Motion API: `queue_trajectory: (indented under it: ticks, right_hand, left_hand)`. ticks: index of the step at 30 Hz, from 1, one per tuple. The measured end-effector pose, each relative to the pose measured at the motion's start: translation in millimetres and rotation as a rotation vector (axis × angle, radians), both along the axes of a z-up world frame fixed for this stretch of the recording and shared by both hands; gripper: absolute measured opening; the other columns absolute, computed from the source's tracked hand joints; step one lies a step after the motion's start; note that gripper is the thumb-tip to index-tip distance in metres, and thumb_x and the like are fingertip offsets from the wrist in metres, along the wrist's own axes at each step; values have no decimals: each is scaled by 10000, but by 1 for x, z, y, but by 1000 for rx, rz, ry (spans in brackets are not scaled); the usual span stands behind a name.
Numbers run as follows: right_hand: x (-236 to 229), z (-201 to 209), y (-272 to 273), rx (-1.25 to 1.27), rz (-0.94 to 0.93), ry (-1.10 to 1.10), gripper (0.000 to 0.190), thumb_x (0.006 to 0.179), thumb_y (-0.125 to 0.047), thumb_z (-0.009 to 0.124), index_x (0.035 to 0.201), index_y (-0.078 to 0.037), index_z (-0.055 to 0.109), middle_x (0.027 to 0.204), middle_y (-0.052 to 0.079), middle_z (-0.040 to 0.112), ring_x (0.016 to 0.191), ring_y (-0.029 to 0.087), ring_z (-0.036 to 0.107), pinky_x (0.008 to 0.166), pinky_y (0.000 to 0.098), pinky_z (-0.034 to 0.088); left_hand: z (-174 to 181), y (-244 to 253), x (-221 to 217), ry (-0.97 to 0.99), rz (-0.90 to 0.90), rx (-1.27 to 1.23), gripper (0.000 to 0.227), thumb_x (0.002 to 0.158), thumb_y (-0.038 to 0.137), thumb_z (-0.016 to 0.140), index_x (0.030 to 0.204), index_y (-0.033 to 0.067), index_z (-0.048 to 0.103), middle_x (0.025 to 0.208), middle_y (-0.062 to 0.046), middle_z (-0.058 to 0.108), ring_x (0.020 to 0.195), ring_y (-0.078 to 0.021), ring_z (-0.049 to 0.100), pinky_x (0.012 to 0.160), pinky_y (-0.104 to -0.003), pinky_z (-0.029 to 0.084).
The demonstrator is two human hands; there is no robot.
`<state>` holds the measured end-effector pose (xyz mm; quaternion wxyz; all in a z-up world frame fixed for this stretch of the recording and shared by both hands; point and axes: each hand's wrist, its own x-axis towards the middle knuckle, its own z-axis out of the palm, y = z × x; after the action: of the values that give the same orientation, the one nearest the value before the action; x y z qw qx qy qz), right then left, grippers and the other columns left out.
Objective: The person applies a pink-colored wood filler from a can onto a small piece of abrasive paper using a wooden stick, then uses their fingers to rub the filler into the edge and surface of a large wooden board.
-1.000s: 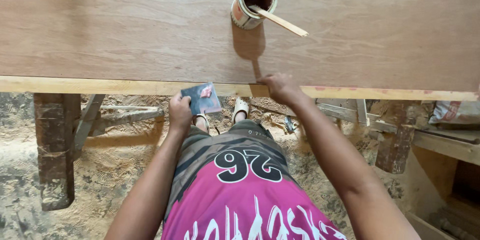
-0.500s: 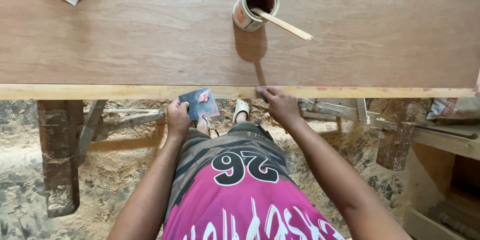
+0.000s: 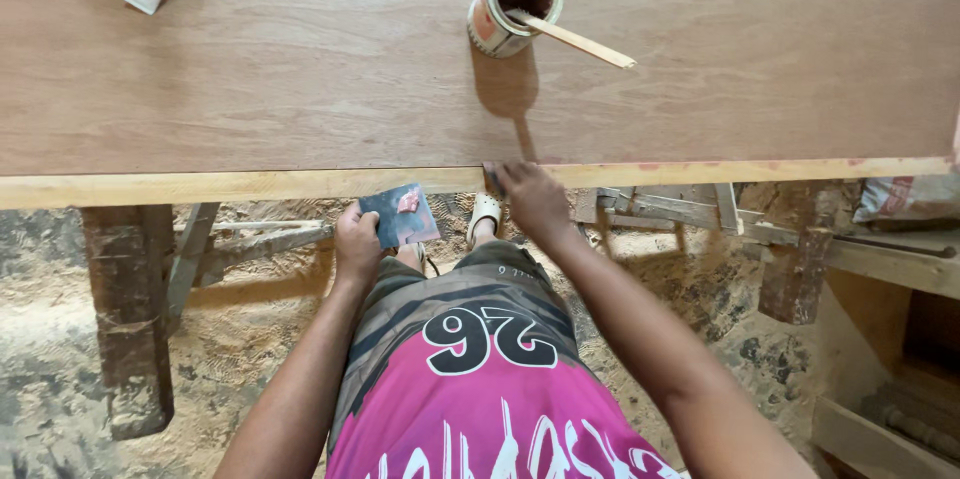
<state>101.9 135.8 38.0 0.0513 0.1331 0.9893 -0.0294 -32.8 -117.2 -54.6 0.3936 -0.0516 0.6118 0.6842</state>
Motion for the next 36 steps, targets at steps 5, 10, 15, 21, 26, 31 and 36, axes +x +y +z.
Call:
queue_trajectory:
  ticks: [5, 10, 15, 21, 26, 31, 36]
  right_hand:
    - [7, 14, -2, -397, -254, -302, 244, 1101, -261, 497, 1244, -258, 694, 1124, 21, 756, 680, 112, 691, 489, 212, 521]
    - [44, 1, 52, -60, -259, -246, 332, 1100, -81, 431, 1260, -204, 693, 1109, 77, 733, 564, 132, 619, 410, 235, 488]
    - [80, -16, 64, -27, -11, 96, 265, 1087, -109, 454, 1216, -215, 661, 1160, 22, 725, 766, 134, 682, 524, 219, 495]
    - [69, 4, 64, -127, -155, -19, 271, 1074, -141, 499, 1228, -155, 721, 986, 47, 761, 648, 97, 656, 420, 217, 475]
    - [44, 5, 61, -211, -67, -264, 270, 1065, -249, 504, 1214, -164, 713, 1022, 28, 752, 553, 133, 650, 420, 258, 481]
    - [15, 11, 24, 152, 111, 87, 322, 900, -165, 569, 1198, -132, 687, 957, 43, 735, 834, 249, 725, 409, 225, 514]
    - [4, 16, 19, -177, 51, -381, 367, 1029, -81, 471, 1382, -131, 560, 1069, 106, 687, 897, 221, 709, 587, 335, 560]
  left_hand:
    - [-4, -6, -1, 13, 15, 60, 206, 939, 27, 459, 960, -19, 659, 840, -36, 671, 663, -90, 614, 584, -257, 534]
    - [12, -3, 1, -48, -55, -80, 207, 935, 50, 442, 943, 6, 644, 787, -55, 669, 584, -113, 606, 491, -287, 514]
    - [21, 11, 12, -66, 24, 0, 201, 936, 57, 456, 951, 20, 653, 778, -28, 654, 578, -99, 603, 475, -279, 513]
    - [27, 30, 31, -138, 79, -7, 189, 946, 67, 467, 963, 52, 654, 748, -1, 621, 543, -83, 550, 426, -256, 443]
    - [28, 37, 40, -108, 143, 11, 186, 943, 50, 459, 969, 58, 644, 796, 1, 658, 603, -71, 624, 503, -236, 523]
    - [24, 39, 46, -117, 140, -54, 180, 951, 50, 462, 972, 51, 641, 768, -6, 621, 564, -92, 568, 454, -259, 459]
    - [8, 30, 49, -58, 199, 39, 234, 950, 24, 471, 1055, 10, 681, 857, -8, 681, 672, -70, 629, 578, -228, 531]
